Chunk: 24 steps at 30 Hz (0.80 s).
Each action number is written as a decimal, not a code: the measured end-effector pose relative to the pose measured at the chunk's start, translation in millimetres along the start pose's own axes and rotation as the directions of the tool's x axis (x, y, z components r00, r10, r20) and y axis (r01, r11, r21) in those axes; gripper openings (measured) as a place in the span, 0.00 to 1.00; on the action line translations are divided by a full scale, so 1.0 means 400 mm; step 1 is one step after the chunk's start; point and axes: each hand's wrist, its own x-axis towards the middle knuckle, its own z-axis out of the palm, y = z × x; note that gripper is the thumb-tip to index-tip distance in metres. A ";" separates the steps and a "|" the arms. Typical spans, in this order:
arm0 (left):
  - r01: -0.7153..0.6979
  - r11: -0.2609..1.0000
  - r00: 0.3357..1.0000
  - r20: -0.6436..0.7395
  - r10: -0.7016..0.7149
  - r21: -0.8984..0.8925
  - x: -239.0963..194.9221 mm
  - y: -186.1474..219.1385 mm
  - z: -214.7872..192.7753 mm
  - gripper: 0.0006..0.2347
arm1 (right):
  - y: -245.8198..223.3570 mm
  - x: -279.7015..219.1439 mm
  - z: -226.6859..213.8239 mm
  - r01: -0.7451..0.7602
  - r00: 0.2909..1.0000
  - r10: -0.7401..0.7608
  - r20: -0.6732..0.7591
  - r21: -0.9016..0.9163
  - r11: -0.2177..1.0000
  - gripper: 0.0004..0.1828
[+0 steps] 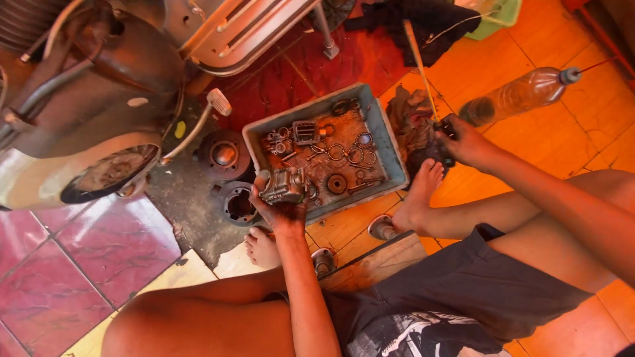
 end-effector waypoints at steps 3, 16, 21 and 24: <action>-0.010 0.999 0.999 0.051 0.008 0.042 -0.007 -0.014 -0.002 0.27 | 0.137 0.096 0.109 -0.057 0.994 0.065 -0.093 0.085 0.995 0.25; 0.003 1.000 0.997 0.073 -0.004 0.022 0.026 0.003 -0.011 0.25 | 0.105 0.142 0.312 0.187 0.728 -0.306 -0.613 -0.253 0.949 0.16; 0.003 0.999 0.998 0.063 -0.001 -0.042 -0.002 0.009 0.000 0.23 | -0.305 0.009 0.480 0.558 0.788 -0.484 -0.381 0.111 0.822 0.08; 0.026 0.998 0.995 0.094 -0.020 -0.062 -0.018 0.021 0.000 0.24 | -0.399 -0.068 0.642 0.574 0.819 -0.532 -0.216 0.297 0.763 0.11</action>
